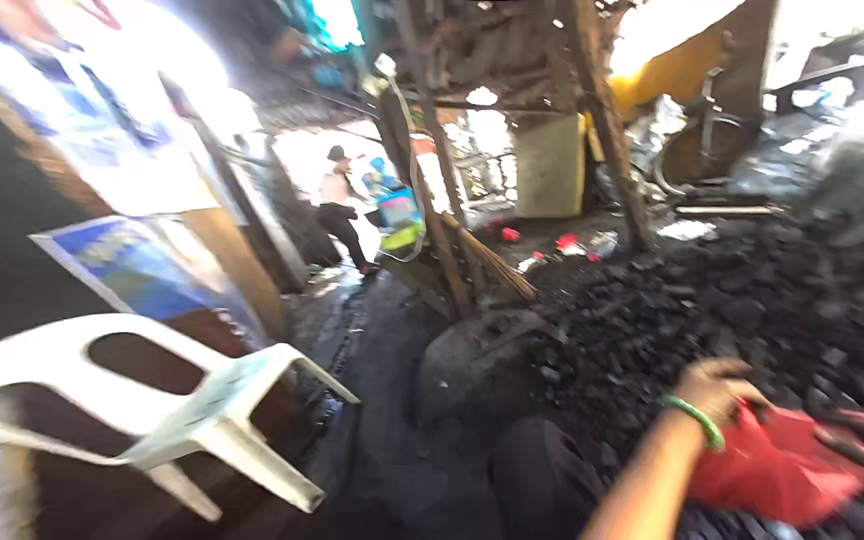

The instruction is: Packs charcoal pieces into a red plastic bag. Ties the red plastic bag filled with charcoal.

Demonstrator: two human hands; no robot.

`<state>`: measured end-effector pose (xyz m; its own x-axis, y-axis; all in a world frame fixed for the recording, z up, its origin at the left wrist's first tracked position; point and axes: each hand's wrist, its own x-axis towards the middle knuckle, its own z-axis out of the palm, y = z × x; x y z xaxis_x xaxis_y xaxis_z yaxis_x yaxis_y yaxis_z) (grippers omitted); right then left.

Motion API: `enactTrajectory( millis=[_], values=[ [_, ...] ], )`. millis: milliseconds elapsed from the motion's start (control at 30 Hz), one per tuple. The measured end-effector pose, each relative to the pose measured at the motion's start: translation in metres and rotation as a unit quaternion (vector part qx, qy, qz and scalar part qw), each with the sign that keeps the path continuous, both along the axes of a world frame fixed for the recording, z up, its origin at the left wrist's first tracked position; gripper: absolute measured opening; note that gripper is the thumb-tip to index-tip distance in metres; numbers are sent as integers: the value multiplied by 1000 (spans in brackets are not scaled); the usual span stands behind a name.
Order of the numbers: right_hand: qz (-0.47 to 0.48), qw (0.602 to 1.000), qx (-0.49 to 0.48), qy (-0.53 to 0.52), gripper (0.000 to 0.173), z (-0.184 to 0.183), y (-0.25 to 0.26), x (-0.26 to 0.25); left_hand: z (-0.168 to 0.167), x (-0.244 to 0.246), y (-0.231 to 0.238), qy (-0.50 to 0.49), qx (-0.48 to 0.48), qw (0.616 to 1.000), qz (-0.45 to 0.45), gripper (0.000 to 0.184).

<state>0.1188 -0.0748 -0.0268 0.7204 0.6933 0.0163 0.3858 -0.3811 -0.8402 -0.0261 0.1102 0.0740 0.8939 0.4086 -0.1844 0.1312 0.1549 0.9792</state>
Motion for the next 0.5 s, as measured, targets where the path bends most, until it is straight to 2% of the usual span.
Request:
enactTrajectory(
  millis=[67,167,333,433,500],
  values=[
    [-10,999,12,37,33,18,6,-13,-16,-6,17,-5,23,1000,-17,57],
    [-8,996,13,91,30,41,16,-32,-34,-19,37,-43,11,999,-28,70],
    [39,993,29,111,33,47,28,-40,16,-65,17,-13,24,998,52,66],
    [36,991,50,118,35,48,29,-46,21,-73,22,-23,9,996,81,65],
    [-7,989,58,133,33,56,26,-61,23,-75,27,-31,-3,995,96,65]
  ],
)
